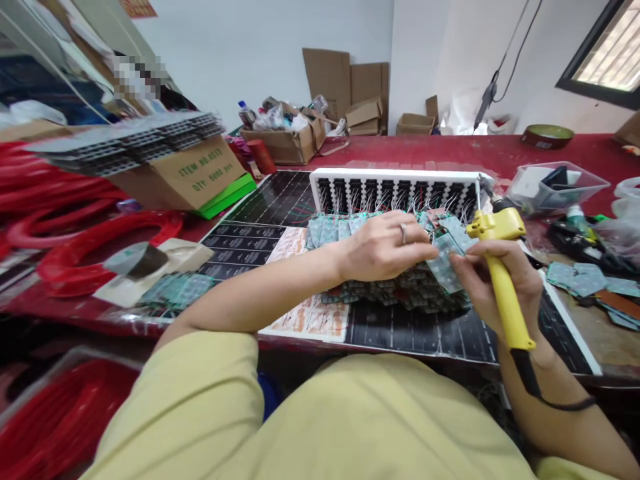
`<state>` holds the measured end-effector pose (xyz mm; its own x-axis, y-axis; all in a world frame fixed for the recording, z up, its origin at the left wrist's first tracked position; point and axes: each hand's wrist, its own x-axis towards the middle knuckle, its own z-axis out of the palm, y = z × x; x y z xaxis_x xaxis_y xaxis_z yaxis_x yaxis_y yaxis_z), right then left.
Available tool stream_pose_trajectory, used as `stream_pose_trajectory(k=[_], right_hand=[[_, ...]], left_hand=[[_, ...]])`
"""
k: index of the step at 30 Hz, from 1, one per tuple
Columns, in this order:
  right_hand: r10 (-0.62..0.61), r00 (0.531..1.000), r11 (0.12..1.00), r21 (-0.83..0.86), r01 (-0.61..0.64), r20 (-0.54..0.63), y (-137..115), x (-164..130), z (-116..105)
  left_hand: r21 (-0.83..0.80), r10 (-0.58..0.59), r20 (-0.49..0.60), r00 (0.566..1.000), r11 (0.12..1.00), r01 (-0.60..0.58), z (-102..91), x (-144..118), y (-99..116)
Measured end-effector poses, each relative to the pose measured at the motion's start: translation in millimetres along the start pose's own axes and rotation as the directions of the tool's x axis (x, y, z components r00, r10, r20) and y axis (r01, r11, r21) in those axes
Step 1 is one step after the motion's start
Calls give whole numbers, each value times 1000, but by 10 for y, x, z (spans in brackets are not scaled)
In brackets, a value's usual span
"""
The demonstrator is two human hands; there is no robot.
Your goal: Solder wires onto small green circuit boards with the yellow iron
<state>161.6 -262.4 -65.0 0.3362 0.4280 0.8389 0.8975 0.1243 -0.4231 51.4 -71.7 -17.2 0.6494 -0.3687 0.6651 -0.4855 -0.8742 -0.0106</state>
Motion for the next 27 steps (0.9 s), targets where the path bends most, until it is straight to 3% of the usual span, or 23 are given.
stream_pose_trajectory(k=[1, 3, 6, 9, 11, 14, 19, 21, 22, 23, 25, 26, 27], right_hand=[[-28, 1000, 999, -18, 29, 2, -15, -4, 6], [-83, 996, 995, -62, 82, -15, -40, -13, 15], [-111, 991, 990, -92, 104, -75, -42, -38, 10], [-88, 986, 993, -87, 77, -138, 0, -65, -18], [-69, 984, 995, -77, 57, -167, 31, -77, -37], [-56, 983, 997, -55, 47, -174, 53, -93, -48], [-47, 987, 999, -29, 43, -154, 43, -123, -33], [-35, 985, 999, -24, 32, -168, 41, -128, -25], [-31, 984, 999, -25, 27, -176, 41, -128, -24], [-28, 983, 999, -26, 24, -183, 42, -127, -24], [-24, 983, 999, -32, 18, -184, 42, -125, -31], [-22, 983, 999, -37, 15, -180, 42, -125, -38], [-20, 985, 999, -40, 13, -174, 40, -128, -46]], left_hand=[[-91, -132, -95, 987, 988, 124, 21, 34, 13], [-351, -410, -198, 890, 878, 326, 71, 118, 12], [-702, -658, -57, 751, 562, 438, 146, 210, -50], [-848, -703, 213, 679, 212, 486, 197, 203, -114], [-857, -661, 363, 657, 39, 513, 215, 178, -116], [-838, -617, 445, 649, -32, 545, 247, 192, -54], [-883, -754, 322, 572, -21, 469, 419, 245, 87], [-900, -810, 161, 565, 114, 420, 502, 183, 126], [-880, -811, 15, 585, 267, 393, 529, 132, 136], [-812, -754, -156, 638, 466, 352, 539, 74, 137], [-527, -419, -397, 816, 832, 171, 500, -33, 110], [-380, -228, -426, 875, 923, 55, 454, -69, 86], [-285, -106, -425, 899, 958, -21, 396, -87, 57]])
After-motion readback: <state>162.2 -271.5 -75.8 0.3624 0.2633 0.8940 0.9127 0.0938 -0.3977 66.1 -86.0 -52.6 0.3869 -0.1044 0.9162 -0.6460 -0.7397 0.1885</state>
